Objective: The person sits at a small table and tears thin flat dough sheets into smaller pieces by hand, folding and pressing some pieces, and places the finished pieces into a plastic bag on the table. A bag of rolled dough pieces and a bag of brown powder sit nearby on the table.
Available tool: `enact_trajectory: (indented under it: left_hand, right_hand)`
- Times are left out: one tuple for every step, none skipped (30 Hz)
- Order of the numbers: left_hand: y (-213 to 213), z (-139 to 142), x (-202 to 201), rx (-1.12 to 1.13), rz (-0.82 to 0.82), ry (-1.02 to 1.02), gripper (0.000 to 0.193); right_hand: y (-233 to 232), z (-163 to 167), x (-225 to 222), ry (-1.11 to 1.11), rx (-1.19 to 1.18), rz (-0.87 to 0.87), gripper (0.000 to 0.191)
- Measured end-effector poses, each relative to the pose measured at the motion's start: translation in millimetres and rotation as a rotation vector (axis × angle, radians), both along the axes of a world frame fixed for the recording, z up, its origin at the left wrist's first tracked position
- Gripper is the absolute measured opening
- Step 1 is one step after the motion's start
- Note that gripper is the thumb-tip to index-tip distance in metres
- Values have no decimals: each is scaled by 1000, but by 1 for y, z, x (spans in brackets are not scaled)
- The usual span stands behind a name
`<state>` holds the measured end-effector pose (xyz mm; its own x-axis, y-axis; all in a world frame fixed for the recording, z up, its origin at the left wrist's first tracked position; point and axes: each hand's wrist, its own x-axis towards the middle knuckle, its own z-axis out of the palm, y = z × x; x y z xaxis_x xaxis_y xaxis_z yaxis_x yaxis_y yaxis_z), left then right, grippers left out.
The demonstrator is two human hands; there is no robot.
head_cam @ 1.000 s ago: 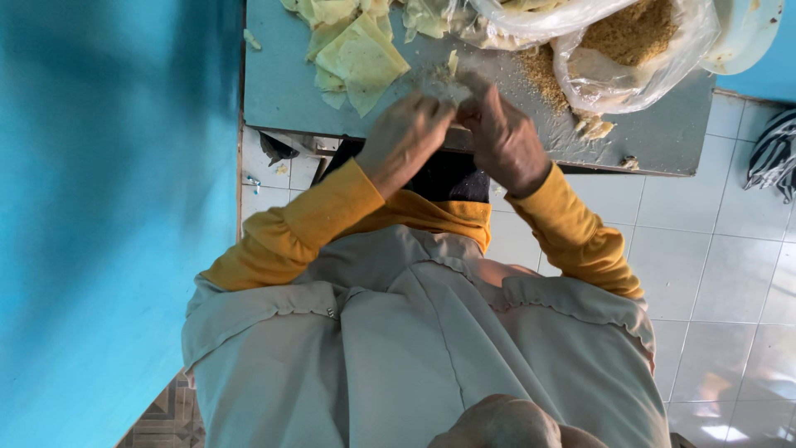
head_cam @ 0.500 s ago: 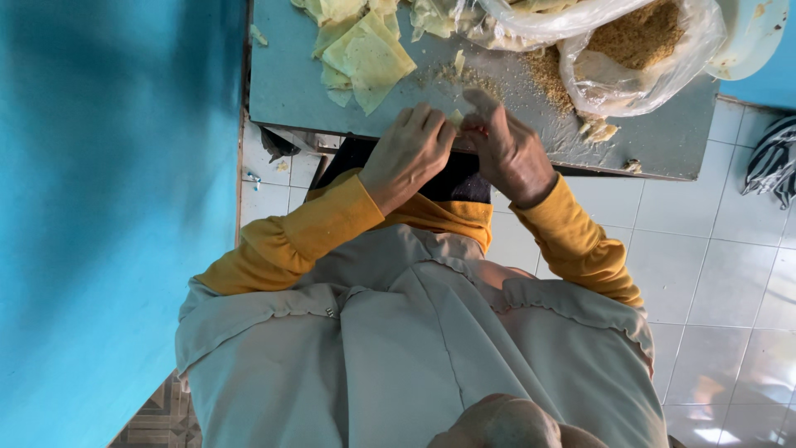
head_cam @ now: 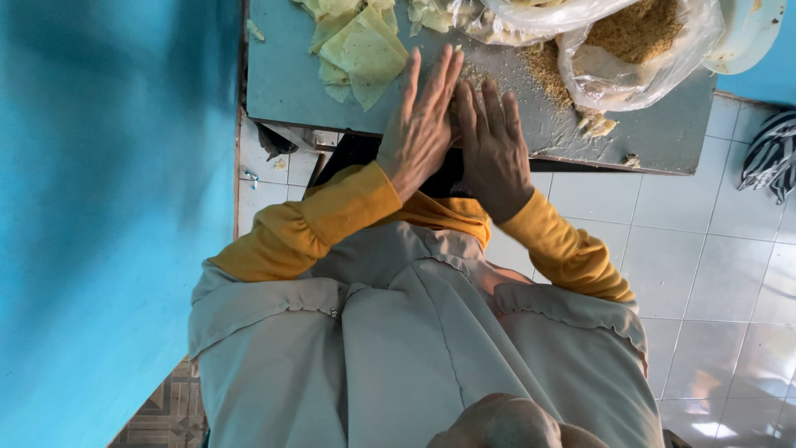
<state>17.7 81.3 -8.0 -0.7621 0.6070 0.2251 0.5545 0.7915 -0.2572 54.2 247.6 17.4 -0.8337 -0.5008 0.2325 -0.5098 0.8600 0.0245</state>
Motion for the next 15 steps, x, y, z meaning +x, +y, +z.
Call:
enact_trajectory:
  left_hand:
    - [-2, -5, -8, 90, 20, 23, 48]
    - [-4, -9, -14, 181, 39, 48, 59]
    - [-11, -13, -20, 314, 34, -44, 68]
    - [-20, -15, -24, 445, 32, -137, 78]
    - [-31, -17, -27, 575, 28, -231, 88]
    - [-42, -18, -30, 586, 62, -177, 81]
    - [-54, -18, -31, 597, 94, -128, 74]
    - [-63, -17, -31, 606, 126, -79, 68]
    - [-69, -15, -29, 685, 108, -60, 62]
    - [-74, -13, -28, 764, 89, -36, 57]
    - [-77, -10, -28, 843, 68, -9, 52]
    - [-78, -7, -29, 905, 47, -6, 51]
    - [-80, -4, -28, 964, 30, -2, 50]
    - [-81, -1, -28, 1024, 12, -4, 49]
    - [-82, 2, -28, 1092, 1, -26, 47]
  right_hand:
    - [3, 2, -7, 5, 1, 13, 68]
    - [9, 5, -12, 8, 57, 5, 74]
    - [16, 9, -17, 11, 113, -1, 81]
    - [22, 13, -21, 13, 168, -3, 89]
    - [25, 14, -23, 15, 18, -2, 84]
    - [25, 13, -24, 15, -131, -4, 81]
    - [25, 10, -24, 12, -279, -7, 77]
    - [22, 6, -25, -11, -297, 12, 77]
    - [17, -1, -27, -34, -315, 32, 76]
    - [13, -7, -31, -53, -333, 55, 76]
    - [13, -11, -36, -22, -357, 99, 75]
    - [18, -12, -43, 8, -382, 142, 75]
    - [22, -11, -50, 36, -408, 191, 75]
    - [35, -2, -59, 53, -417, 166, 73]
    - [51, 9, -69, 79, -419, 145, 71]
